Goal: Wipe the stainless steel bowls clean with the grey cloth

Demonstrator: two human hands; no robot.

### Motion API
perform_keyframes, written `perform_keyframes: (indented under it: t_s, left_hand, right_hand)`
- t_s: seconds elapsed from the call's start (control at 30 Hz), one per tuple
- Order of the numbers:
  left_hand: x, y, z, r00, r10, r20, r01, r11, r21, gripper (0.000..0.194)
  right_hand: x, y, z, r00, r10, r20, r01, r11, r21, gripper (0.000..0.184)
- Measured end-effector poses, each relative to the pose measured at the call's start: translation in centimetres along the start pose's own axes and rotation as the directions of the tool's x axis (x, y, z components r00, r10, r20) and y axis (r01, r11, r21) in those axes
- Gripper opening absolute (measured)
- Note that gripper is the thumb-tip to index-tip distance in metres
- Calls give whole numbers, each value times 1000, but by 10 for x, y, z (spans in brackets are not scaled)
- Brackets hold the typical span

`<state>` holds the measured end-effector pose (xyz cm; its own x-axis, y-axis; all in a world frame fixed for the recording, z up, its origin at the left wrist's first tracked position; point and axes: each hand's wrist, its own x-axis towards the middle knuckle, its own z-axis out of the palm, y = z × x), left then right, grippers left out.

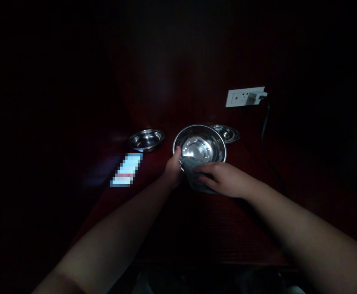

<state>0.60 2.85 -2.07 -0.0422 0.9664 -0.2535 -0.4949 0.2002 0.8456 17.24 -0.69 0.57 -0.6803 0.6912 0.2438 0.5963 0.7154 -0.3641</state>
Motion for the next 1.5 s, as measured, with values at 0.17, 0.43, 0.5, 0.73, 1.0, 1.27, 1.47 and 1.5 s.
perform_keyframes:
  t_s: [0.17, 0.43, 0.5, 0.73, 1.0, 1.27, 1.47, 1.5]
  left_hand:
    - [2, -2, -2, 999, 7, 37, -6, 1000, -11, 51]
    - [7, -2, -2, 998, 10, 66, -6, 998, -66, 52]
    - [8, -1, -3, 996, 20, 85, -13, 997, -79, 52]
    - [6, 4, -6, 983, 9, 185, 7, 996, -87, 55]
    - [3, 7, -6, 964, 22, 264, 0, 997, -83, 57]
    - [-5, 2, -10, 891, -90, 445, 85, 996, 30, 37]
    - [-1, -6, -9, 923, -72, 379, 73, 997, 11, 32]
    - [0, -7, -8, 928, -74, 366, 78, 997, 6, 34]
  right_hand:
    - [1, 6, 2, 999, -32, -39, 30, 998, -61, 31]
    - [4, 9, -2, 999, -35, -39, 29, 990, -140, 25]
    - [4, 11, -5, 999, -27, -38, 20, 986, -167, 24]
    - [1, 17, -13, 996, -52, -78, 35, 977, -208, 23]
    - [2, 12, -9, 990, -128, -65, 113, 973, -200, 27]
    - [2, 3, -7, 986, -81, -144, 55, 983, -175, 29]
    - [3, 3, -4, 996, -28, -86, 14, 988, -153, 30]
    - [3, 3, -3, 997, -24, -80, 12, 989, -148, 31]
